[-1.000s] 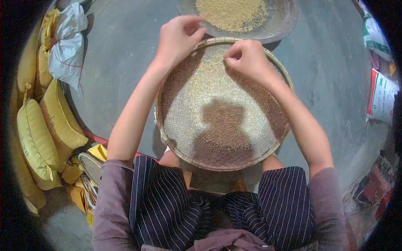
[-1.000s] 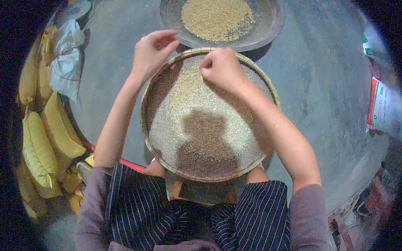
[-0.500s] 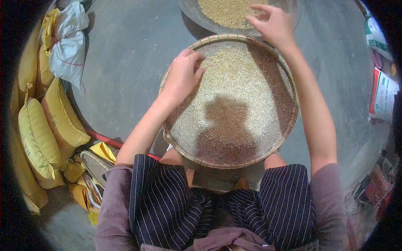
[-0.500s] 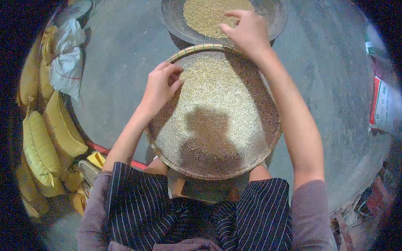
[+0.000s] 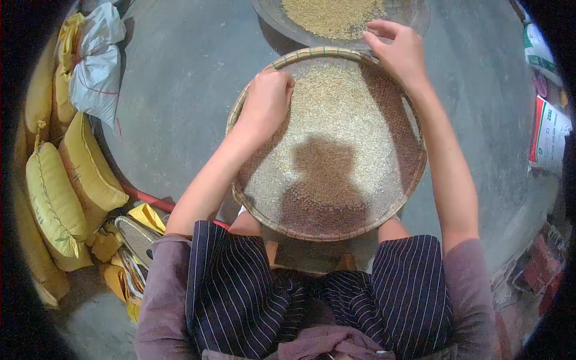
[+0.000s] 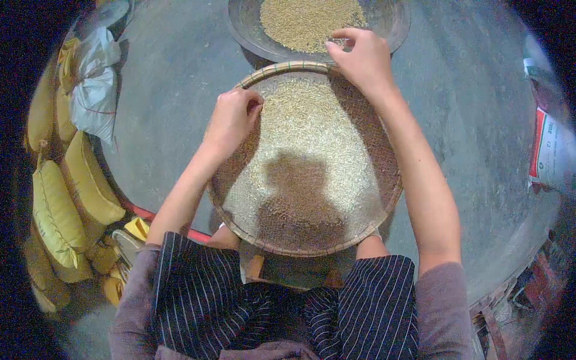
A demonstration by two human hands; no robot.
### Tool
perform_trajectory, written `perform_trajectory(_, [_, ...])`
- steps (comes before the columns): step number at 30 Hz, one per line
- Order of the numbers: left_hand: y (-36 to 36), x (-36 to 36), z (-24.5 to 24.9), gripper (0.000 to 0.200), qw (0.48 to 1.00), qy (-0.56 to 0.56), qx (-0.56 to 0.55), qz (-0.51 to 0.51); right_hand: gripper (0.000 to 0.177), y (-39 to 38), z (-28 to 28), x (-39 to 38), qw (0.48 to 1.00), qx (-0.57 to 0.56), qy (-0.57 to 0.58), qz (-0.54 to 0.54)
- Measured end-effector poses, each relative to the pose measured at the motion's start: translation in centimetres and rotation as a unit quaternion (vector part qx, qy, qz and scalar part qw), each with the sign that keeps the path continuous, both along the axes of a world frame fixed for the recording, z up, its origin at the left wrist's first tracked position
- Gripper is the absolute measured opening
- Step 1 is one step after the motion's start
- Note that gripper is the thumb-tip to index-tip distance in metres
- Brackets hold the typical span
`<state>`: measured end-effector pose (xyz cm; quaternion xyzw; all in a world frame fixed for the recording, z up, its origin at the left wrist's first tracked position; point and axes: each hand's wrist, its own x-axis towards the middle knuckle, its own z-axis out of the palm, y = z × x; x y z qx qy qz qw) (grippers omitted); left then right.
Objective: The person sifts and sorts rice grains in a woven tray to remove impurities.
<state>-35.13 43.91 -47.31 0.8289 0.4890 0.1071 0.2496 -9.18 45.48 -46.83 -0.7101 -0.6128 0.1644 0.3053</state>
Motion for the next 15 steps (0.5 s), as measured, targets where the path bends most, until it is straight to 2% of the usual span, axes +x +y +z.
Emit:
perform_trajectory(2, [0.0,0.1,0.1,0.008,0.999,0.035,-0.007,0.004,0.031,-0.1,0.1,-0.2,1.0,-0.001,0.008,-0.004])
perform_trajectory(9, [0.7,-0.1,0.4,0.006,0.999,0.02,-0.021,0.013,0.027,-0.9,0.6,-0.6,0.997,0.055,0.042,0.014])
perform_trajectory(11, [2.4,0.1,2.3,0.008,0.991,-0.046,-0.111,0.059,0.023,-1.2,0.7,-0.8,0.997,0.048,0.062,0.01])
perform_trajectory(13, [5.7,0.5,3.2,0.012,0.979,-0.124,-0.141,0.075,0.022,-1.9,1.3,-1.7,0.996,0.038,0.082,0.006])
perform_trajectory(14, [7.1,1.1,3.7,0.012,0.979,-0.125,-0.141,0.075,0.02,-2.1,1.5,-2.1,0.995,0.028,0.099,0.003])
perform_trajectory(15, [8.4,1.9,4.2,0.017,0.98,-0.175,-0.062,0.075,0.02,-2.3,1.5,-2.3,0.995,0.028,0.098,0.003])
